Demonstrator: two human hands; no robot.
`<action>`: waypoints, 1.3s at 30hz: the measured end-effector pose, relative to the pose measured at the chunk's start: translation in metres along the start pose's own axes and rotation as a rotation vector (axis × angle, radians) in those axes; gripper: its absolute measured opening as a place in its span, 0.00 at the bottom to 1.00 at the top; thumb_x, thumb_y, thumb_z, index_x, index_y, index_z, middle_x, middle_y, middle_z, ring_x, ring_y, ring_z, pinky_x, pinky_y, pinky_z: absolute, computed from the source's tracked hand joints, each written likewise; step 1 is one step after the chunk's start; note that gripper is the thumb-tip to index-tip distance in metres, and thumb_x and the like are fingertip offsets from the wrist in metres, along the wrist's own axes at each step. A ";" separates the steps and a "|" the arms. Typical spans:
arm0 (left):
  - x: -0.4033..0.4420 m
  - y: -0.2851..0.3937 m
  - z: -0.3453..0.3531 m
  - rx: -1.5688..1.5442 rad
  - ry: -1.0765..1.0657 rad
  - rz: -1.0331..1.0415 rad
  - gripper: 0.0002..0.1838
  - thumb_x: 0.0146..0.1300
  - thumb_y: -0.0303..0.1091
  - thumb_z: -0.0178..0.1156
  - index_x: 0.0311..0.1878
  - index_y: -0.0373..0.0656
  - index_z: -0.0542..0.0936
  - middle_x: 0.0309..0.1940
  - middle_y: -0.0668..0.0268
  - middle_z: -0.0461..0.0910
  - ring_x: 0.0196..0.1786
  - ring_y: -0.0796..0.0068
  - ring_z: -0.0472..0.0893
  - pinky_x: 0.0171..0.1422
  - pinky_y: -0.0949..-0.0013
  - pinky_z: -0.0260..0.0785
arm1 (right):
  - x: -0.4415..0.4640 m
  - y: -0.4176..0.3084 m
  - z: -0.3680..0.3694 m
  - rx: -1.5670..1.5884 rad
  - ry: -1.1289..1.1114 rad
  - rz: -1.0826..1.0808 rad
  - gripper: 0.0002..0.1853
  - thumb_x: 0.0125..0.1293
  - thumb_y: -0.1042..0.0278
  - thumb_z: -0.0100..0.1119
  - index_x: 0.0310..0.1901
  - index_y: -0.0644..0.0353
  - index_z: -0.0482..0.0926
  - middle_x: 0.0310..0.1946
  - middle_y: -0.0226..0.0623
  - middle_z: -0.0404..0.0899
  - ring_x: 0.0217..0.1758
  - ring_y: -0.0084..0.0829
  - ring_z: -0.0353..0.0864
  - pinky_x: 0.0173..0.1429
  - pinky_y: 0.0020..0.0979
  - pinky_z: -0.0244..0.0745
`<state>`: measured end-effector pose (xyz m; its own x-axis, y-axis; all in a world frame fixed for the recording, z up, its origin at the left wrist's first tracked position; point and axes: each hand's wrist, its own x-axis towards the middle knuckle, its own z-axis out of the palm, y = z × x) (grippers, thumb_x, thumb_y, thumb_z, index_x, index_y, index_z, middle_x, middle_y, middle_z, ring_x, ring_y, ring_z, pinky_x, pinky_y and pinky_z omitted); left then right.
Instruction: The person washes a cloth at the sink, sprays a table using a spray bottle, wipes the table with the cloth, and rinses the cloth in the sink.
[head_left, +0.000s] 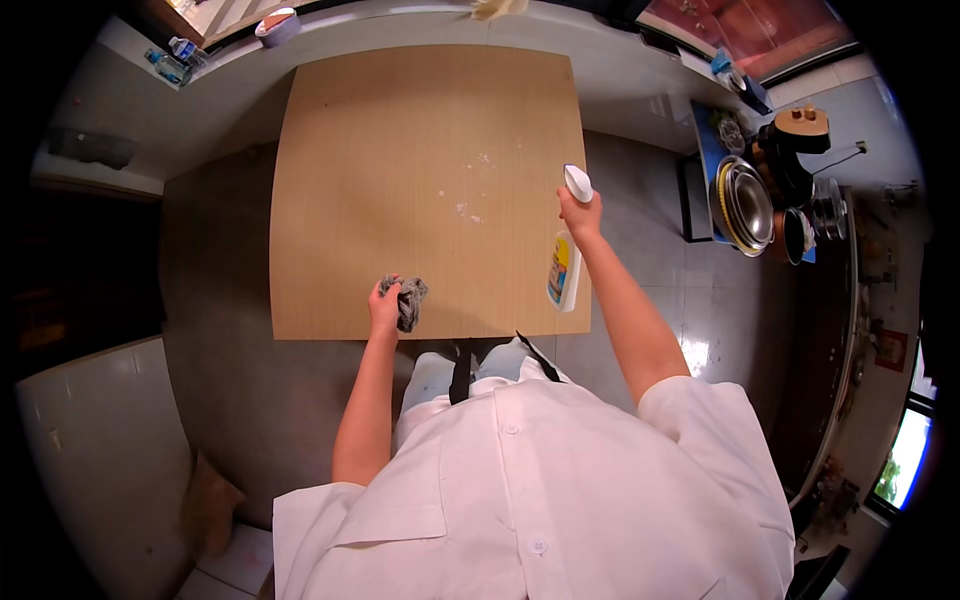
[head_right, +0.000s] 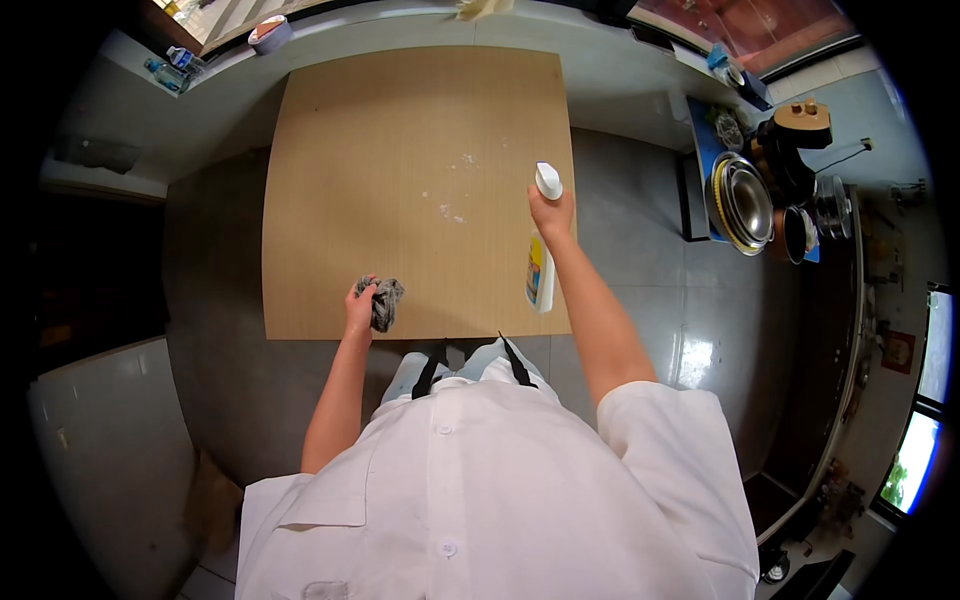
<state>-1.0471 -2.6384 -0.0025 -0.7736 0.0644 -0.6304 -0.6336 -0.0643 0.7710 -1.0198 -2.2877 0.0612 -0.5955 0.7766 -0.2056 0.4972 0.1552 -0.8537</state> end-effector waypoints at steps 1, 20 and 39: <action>0.001 0.000 0.001 -0.001 0.002 0.000 0.12 0.56 0.25 0.51 0.44 0.37 0.74 0.36 0.65 0.76 0.38 0.76 0.76 0.43 0.73 0.69 | 0.001 0.001 0.001 0.000 -0.002 -0.001 0.10 0.47 0.64 0.59 0.21 0.62 0.75 0.16 0.33 0.75 0.21 0.25 0.76 0.26 0.29 0.69; 0.000 -0.005 -0.017 -0.078 0.099 0.059 0.12 0.56 0.26 0.53 0.45 0.36 0.74 0.37 0.65 0.76 0.40 0.76 0.75 0.44 0.73 0.68 | -0.033 -0.010 0.061 0.020 -0.415 -0.269 0.10 0.49 0.67 0.60 0.32 0.61 0.73 0.24 0.40 0.76 0.26 0.36 0.75 0.33 0.33 0.70; 0.052 0.028 -0.215 0.017 -0.023 -0.009 0.13 0.55 0.27 0.52 0.45 0.37 0.74 0.38 0.65 0.76 0.40 0.75 0.76 0.45 0.73 0.68 | -0.179 0.016 0.174 -0.136 -0.094 -0.153 0.14 0.48 0.64 0.63 0.34 0.61 0.75 0.29 0.43 0.78 0.32 0.38 0.79 0.36 0.32 0.72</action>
<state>-1.1072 -2.8505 -0.0331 -0.7675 0.0879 -0.6350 -0.6400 -0.0468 0.7670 -1.0149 -2.5301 0.0010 -0.7236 0.6782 -0.1284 0.4737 0.3527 -0.8070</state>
